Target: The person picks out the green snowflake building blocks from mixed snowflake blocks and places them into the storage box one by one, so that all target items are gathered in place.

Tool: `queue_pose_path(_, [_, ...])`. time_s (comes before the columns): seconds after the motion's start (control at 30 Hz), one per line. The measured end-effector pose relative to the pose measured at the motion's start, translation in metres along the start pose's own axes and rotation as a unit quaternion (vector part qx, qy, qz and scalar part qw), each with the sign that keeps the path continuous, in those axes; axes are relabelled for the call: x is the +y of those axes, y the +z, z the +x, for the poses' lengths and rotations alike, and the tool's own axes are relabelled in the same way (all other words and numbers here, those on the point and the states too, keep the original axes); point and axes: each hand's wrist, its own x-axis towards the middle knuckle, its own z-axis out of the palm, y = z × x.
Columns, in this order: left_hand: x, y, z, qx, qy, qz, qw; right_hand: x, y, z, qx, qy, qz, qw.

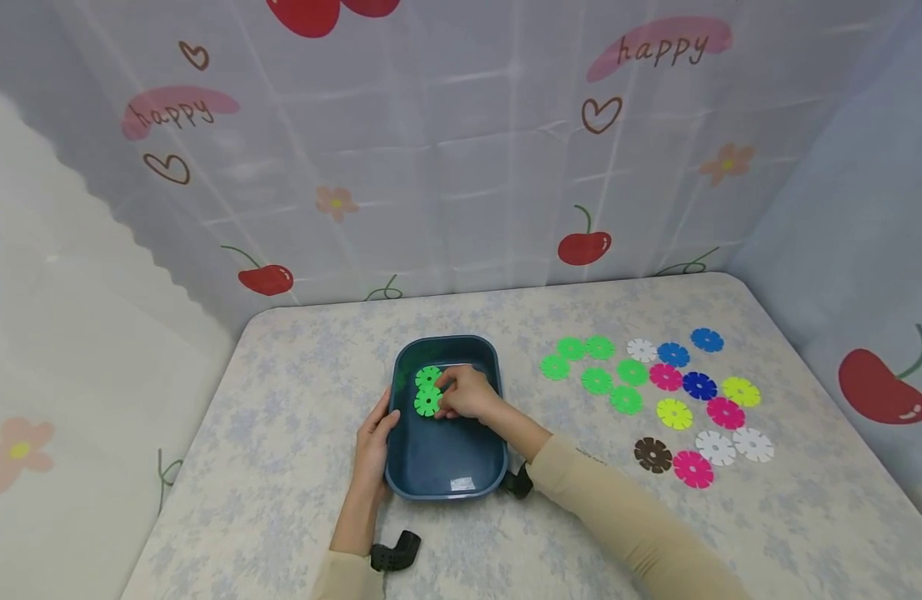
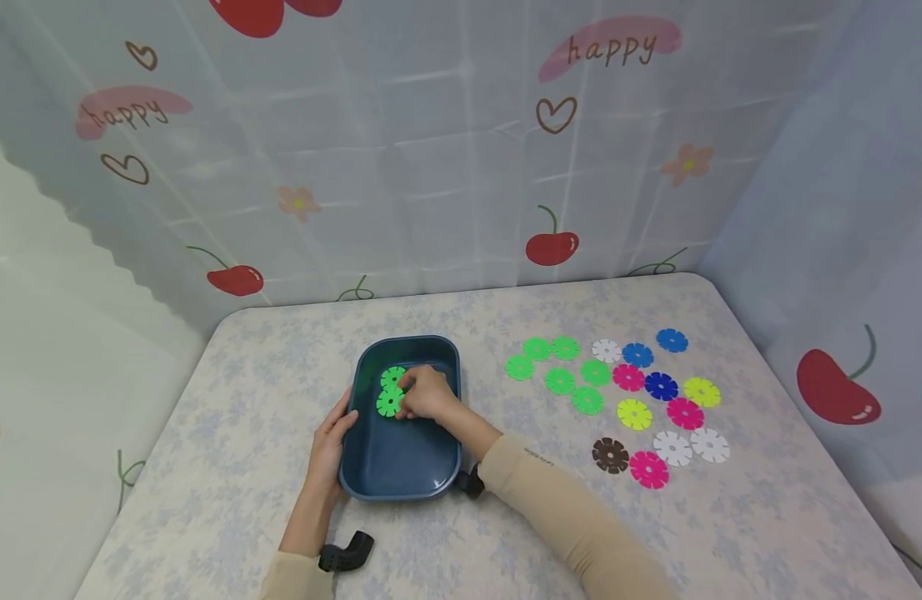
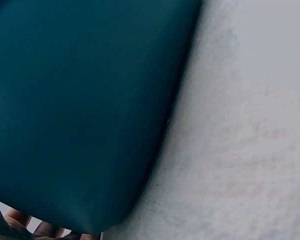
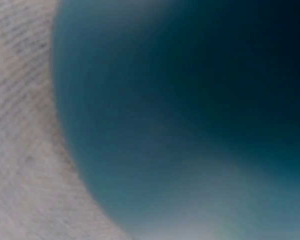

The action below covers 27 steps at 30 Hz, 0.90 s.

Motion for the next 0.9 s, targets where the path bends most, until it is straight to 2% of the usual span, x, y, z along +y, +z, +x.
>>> queue_pose_path(0.53, [-0.0015,-0.0003,-0.0009,0.0,0.006,0.007,1.0,0.0041,0.0028,0.003,0.001,0.003,-0.045,0.999])
queue_pose_path(0.9, [-0.0021,0.0,-0.0006,-0.001,0.01,0.002,1.0,0.0046,0.0028,0.0018,0.007,-0.004,-0.056,0.9984])
